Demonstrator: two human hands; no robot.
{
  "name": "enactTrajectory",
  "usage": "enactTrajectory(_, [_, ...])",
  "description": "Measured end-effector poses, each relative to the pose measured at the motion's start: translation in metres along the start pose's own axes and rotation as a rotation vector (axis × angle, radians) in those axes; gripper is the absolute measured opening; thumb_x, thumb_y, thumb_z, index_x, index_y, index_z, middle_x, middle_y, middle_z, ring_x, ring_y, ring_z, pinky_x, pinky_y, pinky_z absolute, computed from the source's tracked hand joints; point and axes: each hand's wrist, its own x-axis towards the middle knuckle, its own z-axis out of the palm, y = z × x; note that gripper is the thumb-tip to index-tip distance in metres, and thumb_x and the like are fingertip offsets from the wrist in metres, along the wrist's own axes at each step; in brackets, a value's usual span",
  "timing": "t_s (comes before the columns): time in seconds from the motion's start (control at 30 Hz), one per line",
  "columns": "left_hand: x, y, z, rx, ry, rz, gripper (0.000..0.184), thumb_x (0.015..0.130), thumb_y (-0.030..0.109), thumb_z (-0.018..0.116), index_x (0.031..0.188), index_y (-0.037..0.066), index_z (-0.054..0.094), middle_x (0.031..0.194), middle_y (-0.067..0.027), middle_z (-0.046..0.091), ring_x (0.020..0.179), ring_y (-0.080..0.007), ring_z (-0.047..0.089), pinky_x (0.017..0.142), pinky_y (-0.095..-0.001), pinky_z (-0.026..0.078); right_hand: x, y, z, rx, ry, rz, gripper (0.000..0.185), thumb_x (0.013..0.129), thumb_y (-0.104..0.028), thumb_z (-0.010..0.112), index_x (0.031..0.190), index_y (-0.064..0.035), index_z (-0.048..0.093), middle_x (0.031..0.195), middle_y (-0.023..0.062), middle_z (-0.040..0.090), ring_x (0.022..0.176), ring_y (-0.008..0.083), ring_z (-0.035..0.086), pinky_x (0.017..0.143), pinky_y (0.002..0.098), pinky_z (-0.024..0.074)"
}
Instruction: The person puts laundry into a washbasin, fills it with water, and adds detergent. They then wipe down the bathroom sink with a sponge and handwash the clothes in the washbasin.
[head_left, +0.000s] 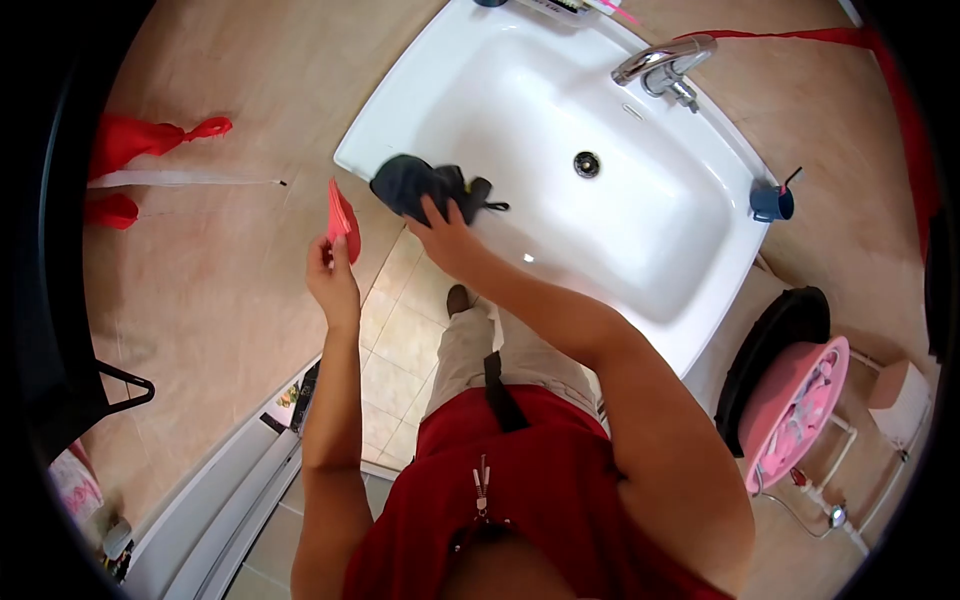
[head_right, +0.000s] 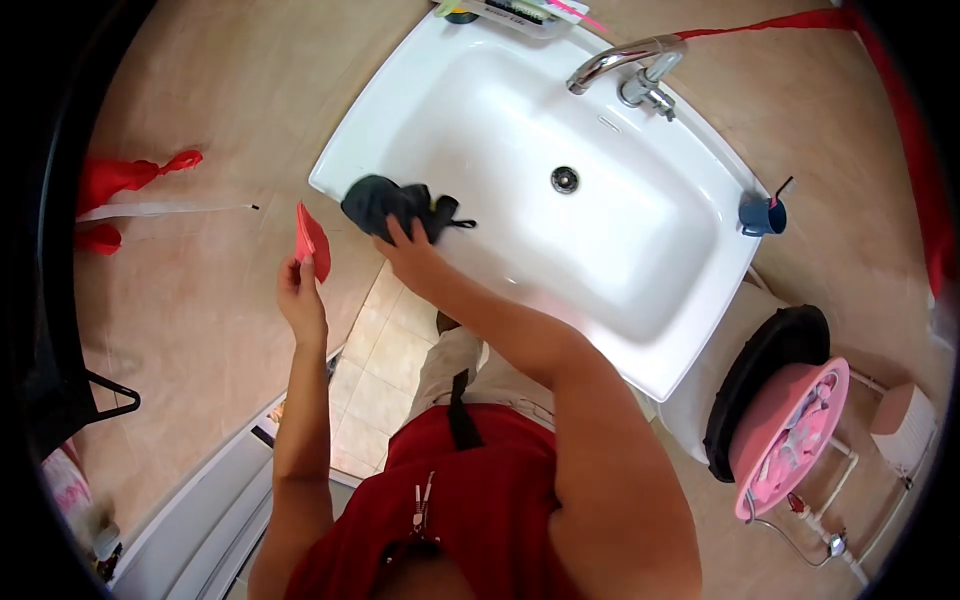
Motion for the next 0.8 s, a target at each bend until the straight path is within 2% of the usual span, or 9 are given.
enactTrajectory(0.13, [0.042, 0.034, 0.032, 0.120, -0.065, 0.221, 0.021, 0.092, 0.016, 0.062, 0.105, 0.000, 0.063, 0.095, -0.0098, 0.064, 0.083, -0.0202, 0.058, 0.077, -0.0319, 0.047, -0.095, 0.018, -0.042, -0.057, 0.043, 0.023, 0.033, 0.083, -0.018, 0.060, 0.115, -0.0134, 0.068, 0.130, 0.0034, 0.056, 0.128, 0.0340, 0.042, 0.098, 0.0560, 0.0411])
enactTrajectory(0.23, [0.080, 0.053, 0.061, 0.306, 0.013, 0.549, 0.019, 0.092, 0.014, 0.061, 0.107, 0.003, 0.063, 0.097, -0.0111, 0.065, 0.089, -0.0232, 0.059, 0.080, -0.0336, 0.046, -0.146, 0.037, -0.088, 0.160, -0.121, 0.002, 0.023, 0.081, -0.016, 0.060, 0.101, -0.0136, 0.071, 0.131, 0.0020, 0.054, 0.126, 0.0359, 0.043, 0.096, 0.0523, 0.0424])
enactTrajectory(0.33, [0.110, 0.042, 0.087, 0.488, -0.010, 0.572, 0.026, 0.088, 0.011, 0.061, 0.111, 0.001, 0.063, 0.111, -0.0158, 0.063, 0.102, -0.0325, 0.056, 0.090, -0.0401, 0.045, -0.158, 0.051, -0.112, 0.395, -0.065, 0.143, 0.026, 0.074, -0.011, 0.064, 0.099, -0.0159, 0.070, 0.129, 0.0035, 0.055, 0.124, 0.0370, 0.044, 0.096, 0.0493, 0.0426])
enactTrajectory(0.37, [0.113, 0.032, 0.095, 0.514, -0.018, 0.563, 0.027, 0.088, 0.012, 0.061, 0.113, 0.001, 0.063, 0.113, -0.0162, 0.062, 0.104, -0.0330, 0.056, 0.091, -0.0410, 0.044, -0.154, 0.060, -0.120, 0.461, -0.075, 0.262, 0.035, 0.064, -0.005, 0.068, 0.097, -0.0149, 0.070, 0.128, 0.0057, 0.055, 0.123, 0.0376, 0.044, 0.097, 0.0502, 0.0424])
enactTrajectory(0.4, [0.113, 0.016, 0.105, 0.542, -0.029, 0.553, 0.029, 0.088, 0.014, 0.061, 0.114, 0.001, 0.063, 0.114, -0.0166, 0.062, 0.105, -0.0336, 0.055, 0.093, -0.0419, 0.044, -0.145, 0.073, -0.121, 0.507, 0.040, 0.361, 0.044, 0.057, 0.001, 0.068, 0.098, -0.0131, 0.069, 0.129, 0.0085, 0.053, 0.121, 0.0378, 0.046, 0.099, 0.0512, 0.0413])
enactTrajectory(0.53, [0.101, -0.024, 0.130, 0.561, -0.017, 0.559, 0.036, 0.088, 0.018, 0.062, 0.120, 0.002, 0.062, 0.123, -0.0199, 0.057, 0.113, -0.0372, 0.051, 0.098, -0.0453, 0.041, -0.080, 0.144, -0.144, 0.395, 0.366, 0.663, 0.050, 0.063, 0.005, 0.068, 0.110, -0.0128, 0.066, 0.130, 0.0137, 0.051, 0.120, 0.0396, 0.046, 0.105, 0.0483, 0.0385])
enactTrajectory(0.6, [0.095, -0.028, 0.135, 0.544, -0.002, 0.547, 0.038, 0.088, 0.019, 0.062, 0.122, 0.001, 0.061, 0.127, -0.0216, 0.055, 0.117, -0.0382, 0.048, 0.100, -0.0468, 0.039, -0.052, 0.193, -0.140, 0.231, 0.442, 0.667, 0.047, 0.069, 0.003, 0.068, 0.113, -0.0142, 0.066, 0.131, 0.0157, 0.051, 0.120, 0.0411, 0.046, 0.106, 0.0499, 0.0371])
enactTrajectory(0.73, [0.087, -0.041, 0.144, 0.544, 0.053, 0.647, 0.043, 0.089, 0.021, 0.062, 0.127, 0.000, 0.057, 0.133, -0.0229, 0.050, 0.122, -0.0386, 0.044, 0.103, -0.0479, 0.036, -0.020, 0.309, -0.051, -0.062, 0.458, 0.688, 0.043, 0.076, -0.012, 0.068, 0.118, -0.0171, 0.065, 0.132, 0.0182, 0.051, 0.120, 0.0429, 0.045, 0.107, 0.0522, 0.0341])
enactTrajectory(0.8, [0.088, -0.039, 0.144, 0.500, 0.053, 0.603, 0.046, 0.089, 0.021, 0.063, 0.129, 0.000, 0.054, 0.133, -0.0220, 0.049, 0.123, -0.0383, 0.043, 0.104, -0.0478, 0.035, -0.004, 0.331, 0.001, -0.073, 0.477, 0.715, 0.038, 0.081, -0.021, 0.064, 0.119, -0.0162, 0.066, 0.133, 0.0197, 0.052, 0.120, 0.0413, 0.046, 0.109, 0.0513, 0.0324])
